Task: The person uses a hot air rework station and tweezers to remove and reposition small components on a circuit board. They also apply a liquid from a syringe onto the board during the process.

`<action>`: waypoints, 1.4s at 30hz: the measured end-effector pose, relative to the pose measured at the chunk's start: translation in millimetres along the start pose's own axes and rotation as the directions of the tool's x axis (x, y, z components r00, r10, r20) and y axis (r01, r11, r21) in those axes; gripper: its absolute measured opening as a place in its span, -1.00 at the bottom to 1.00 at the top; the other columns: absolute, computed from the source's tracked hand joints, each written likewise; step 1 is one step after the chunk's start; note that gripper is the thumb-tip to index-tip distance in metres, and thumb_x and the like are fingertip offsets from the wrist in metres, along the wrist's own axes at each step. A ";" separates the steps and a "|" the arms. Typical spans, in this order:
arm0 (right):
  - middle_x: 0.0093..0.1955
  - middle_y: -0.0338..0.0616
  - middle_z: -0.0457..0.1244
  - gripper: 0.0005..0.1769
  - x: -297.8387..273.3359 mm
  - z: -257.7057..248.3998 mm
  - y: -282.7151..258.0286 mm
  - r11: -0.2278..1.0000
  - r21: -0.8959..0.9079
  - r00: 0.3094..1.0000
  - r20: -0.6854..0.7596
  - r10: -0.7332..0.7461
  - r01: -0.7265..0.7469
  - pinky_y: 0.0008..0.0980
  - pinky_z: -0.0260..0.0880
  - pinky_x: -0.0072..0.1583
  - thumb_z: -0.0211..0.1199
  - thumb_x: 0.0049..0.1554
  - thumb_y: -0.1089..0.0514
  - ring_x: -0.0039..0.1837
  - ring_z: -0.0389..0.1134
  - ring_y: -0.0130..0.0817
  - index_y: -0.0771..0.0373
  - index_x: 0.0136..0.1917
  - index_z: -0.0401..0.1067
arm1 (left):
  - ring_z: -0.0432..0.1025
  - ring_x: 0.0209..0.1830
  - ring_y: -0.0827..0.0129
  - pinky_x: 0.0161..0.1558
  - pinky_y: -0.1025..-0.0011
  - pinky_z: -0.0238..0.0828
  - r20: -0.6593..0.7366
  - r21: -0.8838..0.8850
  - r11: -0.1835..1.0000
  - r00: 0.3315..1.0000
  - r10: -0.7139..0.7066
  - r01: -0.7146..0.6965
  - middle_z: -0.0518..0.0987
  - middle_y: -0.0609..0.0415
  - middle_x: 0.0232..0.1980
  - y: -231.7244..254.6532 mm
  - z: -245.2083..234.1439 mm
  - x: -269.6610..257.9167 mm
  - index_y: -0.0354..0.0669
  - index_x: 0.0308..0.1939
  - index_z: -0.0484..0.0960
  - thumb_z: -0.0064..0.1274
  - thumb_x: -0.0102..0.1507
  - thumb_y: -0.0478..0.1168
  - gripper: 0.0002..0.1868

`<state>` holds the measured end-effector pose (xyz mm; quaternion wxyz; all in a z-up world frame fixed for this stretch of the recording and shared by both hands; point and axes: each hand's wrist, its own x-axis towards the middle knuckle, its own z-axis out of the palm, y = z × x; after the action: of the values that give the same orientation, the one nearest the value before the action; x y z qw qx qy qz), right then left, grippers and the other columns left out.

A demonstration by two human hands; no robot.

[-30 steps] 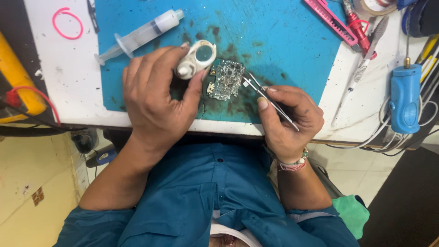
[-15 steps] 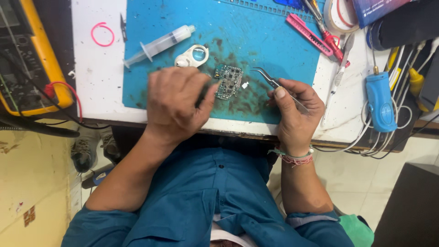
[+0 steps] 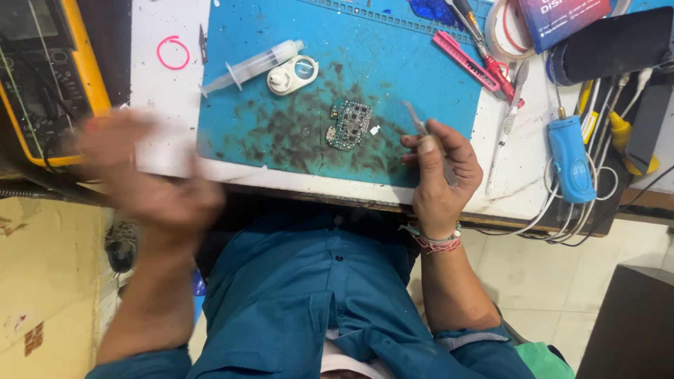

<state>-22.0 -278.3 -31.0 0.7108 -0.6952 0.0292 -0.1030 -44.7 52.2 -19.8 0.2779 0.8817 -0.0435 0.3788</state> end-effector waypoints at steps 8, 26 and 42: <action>0.00 -0.05 0.40 -0.72 0.9 5.7 -1.8 0.999 -0.041 0.999 0.038 -0.005 0.006 -0.44 0.50 0.06 0.14 0.43 0.21 0.07 0.47 -0.36 0.40 0.33 0.43 | 0.41 -0.08 0.21 0.04 0.37 0.41 -0.005 -0.039 0.909 0.909 -0.416 0.415 0.54 -0.13 -0.04 -105.1 -52.5 -20.9 -0.55 0.03 0.44 -0.33 0.69 -0.19 -0.61; 0.22 0.15 0.38 -0.75 -20.5 31.5 -23.7 0.617 -0.393 0.729 0.435 -0.528 0.681 -0.29 0.47 -0.03 0.28 0.22 0.42 -0.09 0.45 -0.19 0.29 0.15 0.37 | 0.42 -0.19 0.08 -0.10 0.22 0.30 0.254 0.235 0.972 0.965 -0.068 0.007 0.55 -0.11 -0.07 -8.9 -60.3 9.4 -0.34 0.14 0.50 -0.02 0.56 -0.20 -0.77; 0.38 -0.07 0.33 -0.50 12.3 83.1 -65.5 0.460 -0.335 0.563 0.599 -0.569 0.822 -0.36 0.39 -0.10 0.50 0.21 0.29 -0.11 0.39 -0.31 0.12 0.37 0.43 | 0.52 -0.11 0.29 -0.10 0.29 0.47 0.342 -0.472 0.881 0.915 0.216 -0.031 0.59 0.13 -0.07 80.5 -20.2 -33.7 -0.03 0.00 0.61 0.28 0.30 -0.11 -0.74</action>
<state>-1.5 -199.9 38.0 0.3389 -0.8278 -0.3826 -0.2313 -104.7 -9.5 5.0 0.4381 0.8435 -0.2422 0.1947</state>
